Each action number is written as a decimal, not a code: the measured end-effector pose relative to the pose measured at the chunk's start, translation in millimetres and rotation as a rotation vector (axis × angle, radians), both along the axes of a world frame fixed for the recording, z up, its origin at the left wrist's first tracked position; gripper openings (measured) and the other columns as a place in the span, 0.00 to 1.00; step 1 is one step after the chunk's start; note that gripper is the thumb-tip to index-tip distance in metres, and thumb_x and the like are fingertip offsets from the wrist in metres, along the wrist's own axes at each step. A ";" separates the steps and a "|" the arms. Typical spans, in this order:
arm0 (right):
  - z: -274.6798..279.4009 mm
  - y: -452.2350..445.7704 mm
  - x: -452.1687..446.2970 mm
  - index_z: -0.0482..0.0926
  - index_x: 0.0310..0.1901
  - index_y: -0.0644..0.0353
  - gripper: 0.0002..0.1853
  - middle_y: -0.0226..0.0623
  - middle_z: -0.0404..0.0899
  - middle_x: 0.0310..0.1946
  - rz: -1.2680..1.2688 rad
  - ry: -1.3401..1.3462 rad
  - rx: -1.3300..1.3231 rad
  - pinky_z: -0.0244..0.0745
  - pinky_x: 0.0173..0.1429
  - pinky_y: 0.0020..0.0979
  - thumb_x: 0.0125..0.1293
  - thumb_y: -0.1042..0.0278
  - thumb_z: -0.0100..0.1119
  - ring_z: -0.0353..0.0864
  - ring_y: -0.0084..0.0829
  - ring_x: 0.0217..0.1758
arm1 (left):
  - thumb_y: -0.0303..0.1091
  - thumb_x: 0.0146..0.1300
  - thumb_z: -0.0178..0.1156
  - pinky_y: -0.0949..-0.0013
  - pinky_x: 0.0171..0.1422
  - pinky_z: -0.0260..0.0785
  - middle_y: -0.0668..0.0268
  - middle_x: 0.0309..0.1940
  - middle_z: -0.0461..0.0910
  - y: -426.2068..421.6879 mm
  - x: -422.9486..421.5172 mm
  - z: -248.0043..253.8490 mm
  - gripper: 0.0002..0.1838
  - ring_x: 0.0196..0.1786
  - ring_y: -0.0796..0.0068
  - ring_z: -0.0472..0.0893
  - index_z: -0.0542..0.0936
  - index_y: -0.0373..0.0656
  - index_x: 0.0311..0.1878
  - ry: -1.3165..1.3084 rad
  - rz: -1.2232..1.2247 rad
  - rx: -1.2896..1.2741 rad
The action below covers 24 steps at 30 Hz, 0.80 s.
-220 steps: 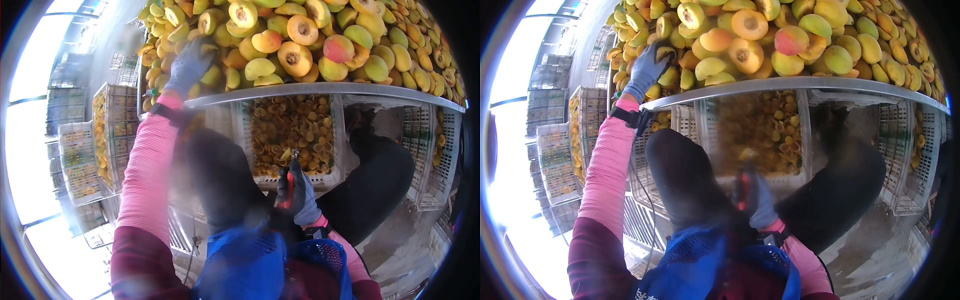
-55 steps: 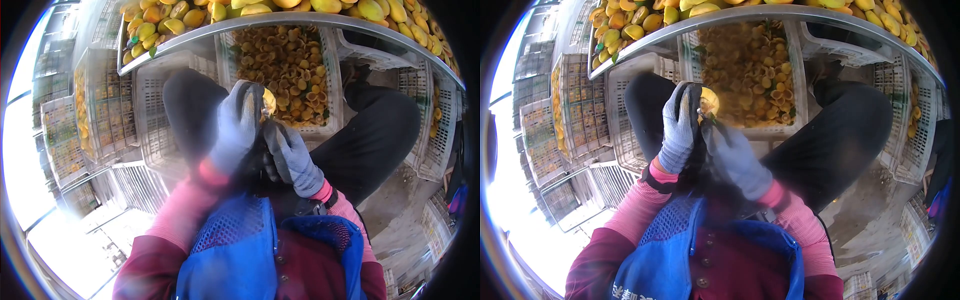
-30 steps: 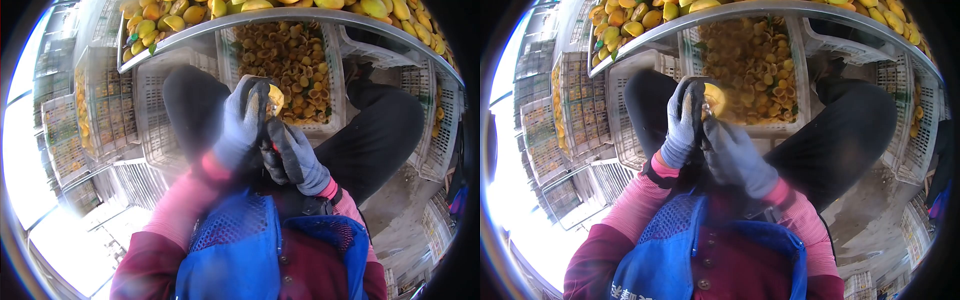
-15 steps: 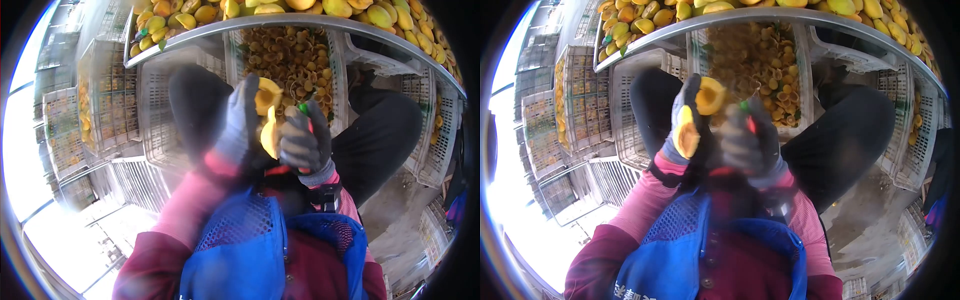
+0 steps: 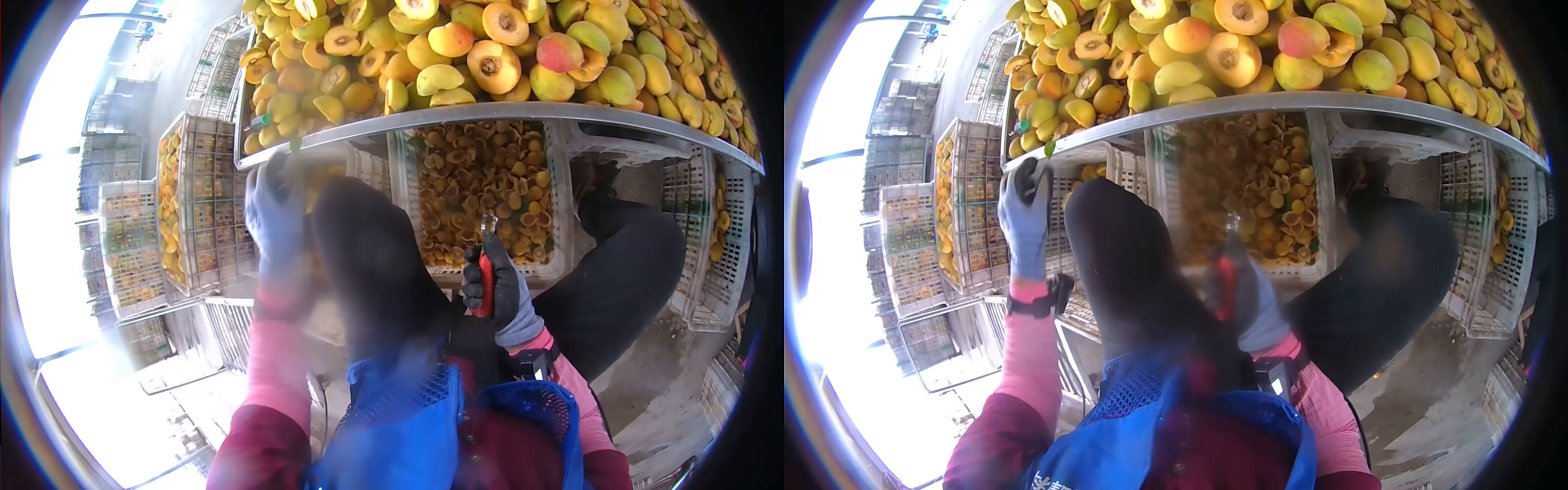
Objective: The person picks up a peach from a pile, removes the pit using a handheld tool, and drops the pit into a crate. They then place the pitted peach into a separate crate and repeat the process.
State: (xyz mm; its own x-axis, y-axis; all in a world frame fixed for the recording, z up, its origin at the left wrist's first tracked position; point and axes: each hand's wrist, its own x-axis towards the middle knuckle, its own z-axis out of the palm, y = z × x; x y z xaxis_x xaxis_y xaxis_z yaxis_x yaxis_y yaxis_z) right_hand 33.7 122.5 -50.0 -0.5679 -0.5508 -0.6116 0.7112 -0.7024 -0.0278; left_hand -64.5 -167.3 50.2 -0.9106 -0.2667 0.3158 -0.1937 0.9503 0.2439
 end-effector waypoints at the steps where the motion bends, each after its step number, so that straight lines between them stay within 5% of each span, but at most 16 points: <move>1: 0.9 -1.3 -2.0 0.72 0.39 0.51 0.19 0.25 0.67 0.21 0.029 0.002 0.031 0.60 0.19 0.22 0.65 0.42 0.53 0.63 0.20 0.16 | 0.49 0.57 0.60 0.61 0.50 0.69 0.60 0.41 0.79 24.0 -19.6 13.1 0.19 0.44 0.60 0.79 0.79 0.48 0.47 -0.019 -0.003 0.115; 3: -5.0 -1.2 -3.6 0.72 0.39 0.52 0.20 0.25 0.67 0.21 0.034 -0.017 0.014 0.60 0.19 0.22 0.64 0.42 0.53 0.65 0.20 0.17 | 0.55 0.57 0.58 0.58 0.48 0.68 0.58 0.38 0.80 33.0 -65.4 13.6 0.21 0.44 0.57 0.79 0.80 0.46 0.40 -0.119 -0.079 -0.070; 5: -20.0 -1.0 -1.0 0.73 0.39 0.52 0.20 0.25 0.68 0.21 0.012 0.002 0.158 0.61 0.19 0.22 0.64 0.42 0.54 0.66 0.20 0.17 | 0.57 0.54 0.60 0.56 0.50 0.69 0.54 0.42 0.80 24.2 -111.1 -10.3 0.28 0.48 0.56 0.78 0.74 0.43 0.48 -0.350 0.001 -0.359; 8: -38.1 -3.4 2.9 0.73 0.40 0.53 0.21 0.24 0.68 0.21 -0.051 0.051 0.443 0.61 0.19 0.21 0.63 0.41 0.54 0.66 0.20 0.17 | 0.53 0.51 0.64 0.55 0.51 0.70 0.54 0.45 0.79 4.8 -148.1 -40.8 0.30 0.49 0.55 0.79 0.71 0.43 0.51 -0.442 -0.057 -0.296; 10: -6.5 2.2 -10.4 0.72 0.40 0.54 0.22 0.24 0.68 0.21 -0.077 0.049 0.405 0.60 0.19 0.21 0.63 0.40 0.55 0.65 0.19 0.17 | 0.49 0.50 0.66 0.55 0.51 0.71 0.53 0.47 0.79 16.3 -140.7 -29.7 0.30 0.49 0.55 0.79 0.71 0.43 0.52 -0.366 -0.138 -0.248; 13: 6.3 7.6 -22.9 0.72 0.40 0.54 0.22 0.24 0.68 0.21 -0.074 0.053 0.395 0.60 0.18 0.21 0.63 0.40 0.54 0.64 0.19 0.16 | 0.29 0.48 0.66 0.60 0.48 0.73 0.54 0.44 0.79 69.9 -91.6 -0.1 0.29 0.46 0.56 0.80 0.71 0.41 0.57 0.083 -0.554 0.184; 14: 7.1 4.4 -25.7 0.72 0.40 0.54 0.22 0.24 0.67 0.21 -0.076 0.091 0.433 0.60 0.18 0.21 0.63 0.40 0.54 0.64 0.18 0.16 | 0.24 0.46 0.65 0.61 0.50 0.72 0.56 0.43 0.79 80.1 -74.0 0.0 0.29 0.45 0.56 0.80 0.71 0.41 0.56 -0.003 -0.580 0.333; 15: 7.6 -0.9 -29.4 0.72 0.40 0.54 0.23 0.24 0.67 0.21 -0.077 0.132 0.468 0.59 0.18 0.21 0.63 0.40 0.54 0.64 0.18 0.16 | 0.23 0.44 0.65 0.60 0.52 0.72 0.58 0.44 0.79 92.7 -53.8 4.0 0.31 0.46 0.55 0.79 0.72 0.41 0.56 -0.029 -0.674 0.207; 19: 33.7 5.3 -42.7 0.71 0.42 0.56 0.25 0.25 0.66 0.20 0.061 0.095 -0.017 0.58 0.17 0.21 0.63 0.38 0.53 0.63 0.18 0.15 | 0.21 0.39 0.65 0.60 0.58 0.67 0.56 0.51 0.75 123.8 0.4 -5.6 0.36 0.56 0.50 0.72 0.69 0.39 0.58 -0.255 -1.006 0.154; 21: 42.4 7.1 -38.4 0.70 0.45 0.58 0.22 0.27 0.66 0.19 0.010 0.465 0.449 0.58 0.18 0.21 0.63 0.47 0.57 0.63 0.19 0.15 | 0.20 0.39 0.63 0.62 0.61 0.65 0.54 0.54 0.72 130.8 18.9 -5.8 0.36 0.58 0.53 0.71 0.68 0.37 0.59 -0.297 -0.880 0.433; 23: 44.6 16.5 -39.8 0.69 0.46 0.59 0.19 0.28 0.67 0.19 -0.033 0.339 0.316 0.59 0.18 0.21 0.63 0.53 0.58 0.63 0.19 0.15 | 0.39 0.56 0.57 0.61 0.71 0.53 0.52 0.61 0.66 133.1 35.0 -15.1 0.36 0.64 0.59 0.67 0.60 0.31 0.65 -0.378 -0.619 1.170; 24: 43.7 16.0 -37.9 0.69 0.48 0.59 0.17 0.28 0.68 0.19 -0.077 0.435 0.343 0.59 0.18 0.21 0.62 0.62 0.59 0.64 0.18 0.15 | 0.45 0.61 0.52 0.62 0.70 0.54 0.53 0.62 0.65 137.2 36.3 -12.8 0.35 0.64 0.61 0.67 0.59 0.31 0.66 -0.376 -0.565 1.203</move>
